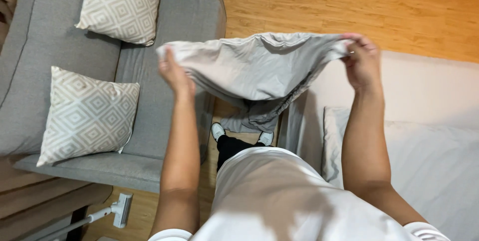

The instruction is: The person folds a light gray pillowcase by hand, repeatedly aligning edges and creasing the fabric. The person then inserts a pillow into the folded case and smooths it out.

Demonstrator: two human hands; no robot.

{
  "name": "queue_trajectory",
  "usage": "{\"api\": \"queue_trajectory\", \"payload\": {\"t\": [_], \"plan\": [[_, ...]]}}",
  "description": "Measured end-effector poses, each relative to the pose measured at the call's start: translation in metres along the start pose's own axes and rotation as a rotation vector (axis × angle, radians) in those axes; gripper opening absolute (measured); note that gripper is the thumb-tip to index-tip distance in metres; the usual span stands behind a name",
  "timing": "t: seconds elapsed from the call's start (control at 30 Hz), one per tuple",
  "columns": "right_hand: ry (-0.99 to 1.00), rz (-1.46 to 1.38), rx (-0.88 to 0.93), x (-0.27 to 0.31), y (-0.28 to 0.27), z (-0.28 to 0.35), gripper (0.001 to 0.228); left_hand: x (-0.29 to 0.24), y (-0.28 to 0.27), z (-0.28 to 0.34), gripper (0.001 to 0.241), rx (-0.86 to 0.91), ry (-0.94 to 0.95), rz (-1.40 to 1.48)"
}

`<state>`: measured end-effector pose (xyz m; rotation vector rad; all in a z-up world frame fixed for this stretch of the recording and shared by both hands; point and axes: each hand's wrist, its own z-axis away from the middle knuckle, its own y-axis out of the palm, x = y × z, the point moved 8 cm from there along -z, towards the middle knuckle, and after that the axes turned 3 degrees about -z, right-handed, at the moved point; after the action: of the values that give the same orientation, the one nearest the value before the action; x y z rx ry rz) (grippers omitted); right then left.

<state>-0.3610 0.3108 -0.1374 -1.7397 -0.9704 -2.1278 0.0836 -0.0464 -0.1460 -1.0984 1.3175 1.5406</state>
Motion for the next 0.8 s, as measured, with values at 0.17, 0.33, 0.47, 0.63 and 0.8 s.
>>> {"api": "queue_trajectory", "payload": {"t": [0.17,0.33,0.47,0.63,0.8], "plan": [[-0.109,0.372,0.457,0.017,0.158,0.081,0.052,0.028,0.061,0.061,0.026,0.332,-0.004,-0.32],[-0.168,0.421,0.575,0.004,0.218,0.108,0.035,-0.037,0.107,0.132,0.015,0.726,0.354,-0.504],[-0.479,0.602,0.559,0.019,0.233,0.099,0.02,-0.03,0.113,0.137,0.018,0.854,0.193,-0.408],[-0.594,0.643,0.576,0.031,0.251,0.1,0.017,-0.058,0.116,0.144,0.018,0.942,0.138,-0.314],[-0.609,0.573,0.551,0.05,0.275,0.106,0.015,-0.064,0.115,0.131,0.025,1.009,0.121,-0.319]]}}
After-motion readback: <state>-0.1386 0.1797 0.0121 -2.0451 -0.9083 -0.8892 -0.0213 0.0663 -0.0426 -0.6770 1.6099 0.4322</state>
